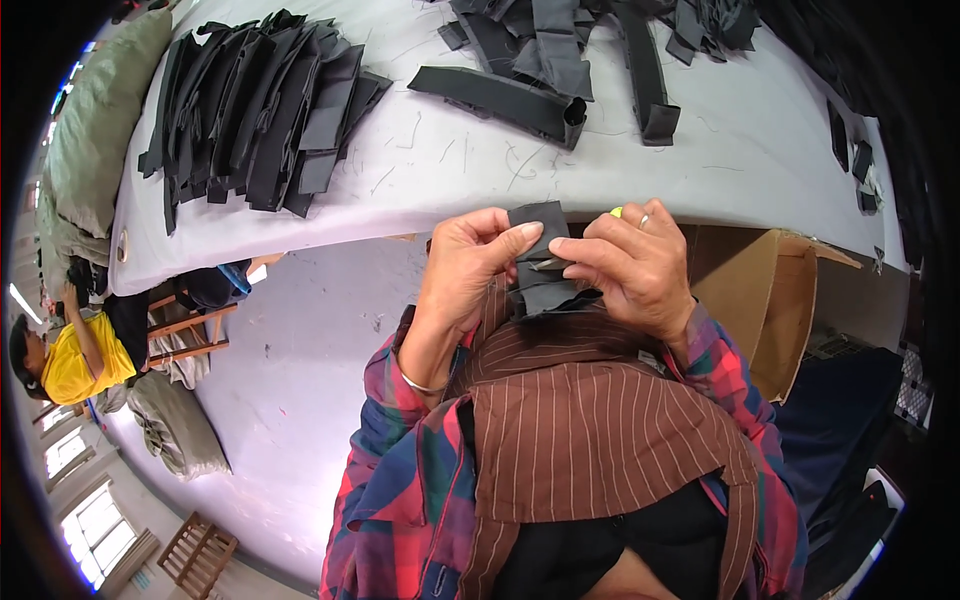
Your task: Trimming excess material from black fabric strips using small snips.
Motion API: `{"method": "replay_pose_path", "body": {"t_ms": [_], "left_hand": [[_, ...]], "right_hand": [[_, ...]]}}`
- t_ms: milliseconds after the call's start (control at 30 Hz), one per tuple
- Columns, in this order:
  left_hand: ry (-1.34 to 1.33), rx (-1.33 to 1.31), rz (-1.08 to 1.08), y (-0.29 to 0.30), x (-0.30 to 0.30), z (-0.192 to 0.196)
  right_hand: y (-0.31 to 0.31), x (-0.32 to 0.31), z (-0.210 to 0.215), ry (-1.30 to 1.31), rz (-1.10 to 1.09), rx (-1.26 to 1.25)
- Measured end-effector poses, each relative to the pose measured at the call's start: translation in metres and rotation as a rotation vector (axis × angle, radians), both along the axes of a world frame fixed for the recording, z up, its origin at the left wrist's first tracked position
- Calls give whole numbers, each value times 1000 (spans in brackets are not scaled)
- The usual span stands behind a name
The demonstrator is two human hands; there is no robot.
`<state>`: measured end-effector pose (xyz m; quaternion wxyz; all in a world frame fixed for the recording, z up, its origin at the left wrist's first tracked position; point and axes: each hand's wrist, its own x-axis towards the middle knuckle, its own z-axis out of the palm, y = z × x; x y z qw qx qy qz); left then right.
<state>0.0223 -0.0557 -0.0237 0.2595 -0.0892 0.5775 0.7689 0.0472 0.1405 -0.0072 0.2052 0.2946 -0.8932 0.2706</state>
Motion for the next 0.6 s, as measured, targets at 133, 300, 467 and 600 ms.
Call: {"method": "replay_pose_path", "body": {"t_ms": [133, 300, 467, 600], "left_hand": [[-4, 4, -20, 0, 0, 1], [-14, 37, -17, 0, -1, 1], [66, -31, 11, -1, -1, -2], [215, -55, -2, 6, -1, 20]], "right_hand": [[-3, -1, -1, 8, 7, 9], [-2, 1, -3, 18, -1, 5], [-13, 0, 13, -758, -213, -702], [-16, -10, 16, -954, -99, -823]]}}
